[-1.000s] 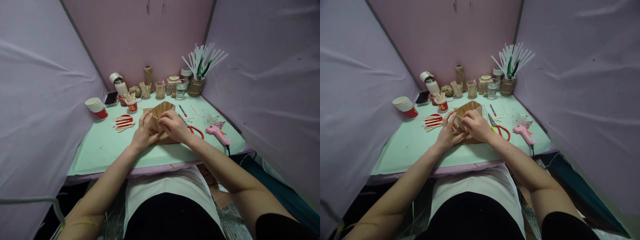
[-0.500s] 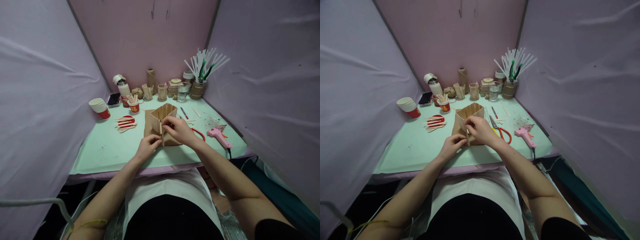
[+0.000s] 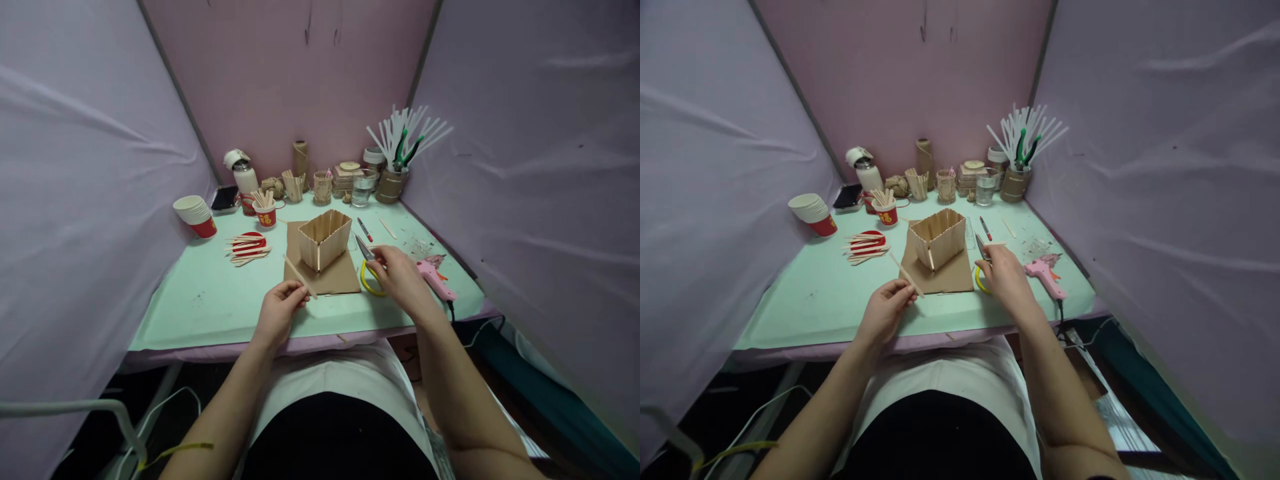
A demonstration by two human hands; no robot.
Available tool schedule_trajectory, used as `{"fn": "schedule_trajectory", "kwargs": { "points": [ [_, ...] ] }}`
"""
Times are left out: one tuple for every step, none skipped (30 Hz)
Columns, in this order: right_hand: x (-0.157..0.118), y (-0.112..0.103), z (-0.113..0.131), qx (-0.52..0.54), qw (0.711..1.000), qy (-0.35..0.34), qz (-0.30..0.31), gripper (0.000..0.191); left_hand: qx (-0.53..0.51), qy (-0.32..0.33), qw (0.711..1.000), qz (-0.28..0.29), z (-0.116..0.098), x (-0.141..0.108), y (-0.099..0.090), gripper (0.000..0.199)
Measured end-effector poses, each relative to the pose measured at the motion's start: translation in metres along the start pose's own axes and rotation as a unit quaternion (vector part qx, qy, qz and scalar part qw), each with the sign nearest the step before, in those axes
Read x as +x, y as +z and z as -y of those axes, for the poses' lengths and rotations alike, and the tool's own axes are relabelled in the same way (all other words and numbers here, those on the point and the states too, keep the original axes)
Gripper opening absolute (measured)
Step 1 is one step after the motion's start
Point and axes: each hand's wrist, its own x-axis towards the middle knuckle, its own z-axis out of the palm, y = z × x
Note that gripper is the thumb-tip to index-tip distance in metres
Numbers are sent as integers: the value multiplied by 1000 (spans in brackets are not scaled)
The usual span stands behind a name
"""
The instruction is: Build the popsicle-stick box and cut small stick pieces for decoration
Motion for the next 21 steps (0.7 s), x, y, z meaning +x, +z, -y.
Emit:
{"fn": "schedule_trajectory", "kwargs": {
  "points": [
    [-5, 1, -9, -77, 995, 34, 43, 21, -37, -12, 999, -16, 0, -1, -1, 26],
    [-9, 2, -16, -114, 990, 55, 68, 21, -64, -22, 997, -26, -1, -1, 0, 29],
    [-12, 4, -21, -138, 984, 70, 86, 21, -82, -30, 996, -32, -1, -1, 1, 30],
    [-14, 6, -24, -148, 981, 80, 97, 21, -94, -35, 994, -36, -2, -2, 3, 31],
    [-14, 9, -26, -150, 980, 87, 100, 22, -102, -38, 993, -39, -3, -2, 4, 32],
    [-12, 12, -26, -153, 978, 94, 104, 24, -108, -39, 992, -41, -3, -3, 6, 32],
    [-9, 15, -26, -156, 977, 101, 106, 26, -114, -40, 992, -41, -4, -3, 8, 32],
    [-5, 17, -26, -157, 975, 110, 109, 28, -118, -40, 991, -40, -4, -4, 9, 32],
    [-1, 19, -25, -157, 974, 118, 112, 28, -121, -41, 991, -39, -4, -5, 10, 31],
    [2, 20, -25, -155, 973, 126, 116, 27, -124, -41, 991, -38, -3, -5, 10, 30],
    [5, 21, -25, -152, 972, 134, 119, 26, -126, -42, 991, -36, -3, -6, 10, 30],
    [7, 21, -25, -148, 971, 141, 122, 24, -128, -42, 990, -34, -2, -7, 9, 29],
    [8, 20, -26, -142, 971, 147, 123, 24, -130, -42, 990, -33, -2, -7, 8, 28],
    [7, 18, -27, -136, 971, 152, 122, 24, -132, -42, 990, -32, -1, -7, 8, 28],
    [5, 17, -28, -127, 972, 158, 120, 25, -134, -40, 990, -30, -1, -8, 7, 27],
    [1, 14, -30, -116, 973, 164, 117, 25, -136, -39, 990, -29, 0, -8, 7, 27],
    [-3, 12, -31, -103, 973, 170, 113, 26, -138, -37, 989, -29, 0, -8, 7, 26],
    [-8, 10, -33, -88, 975, 176, 108, 26, -140, -36, 989, -28, 0, -8, 7, 26],
    [-13, 8, -33, -72, 976, 179, 104, 27, -142, -34, 989, -27, 1, -8, 7, 25],
    [-18, 7, -34, -58, 977, 180, 99, 29, -143, -33, 989, -26, 1, -8, 7, 25],
    [-24, 6, -34, -43, 978, 181, 93, 32, -144, -33, 989, -26, 1, -9, 7, 25]
  ]
}}
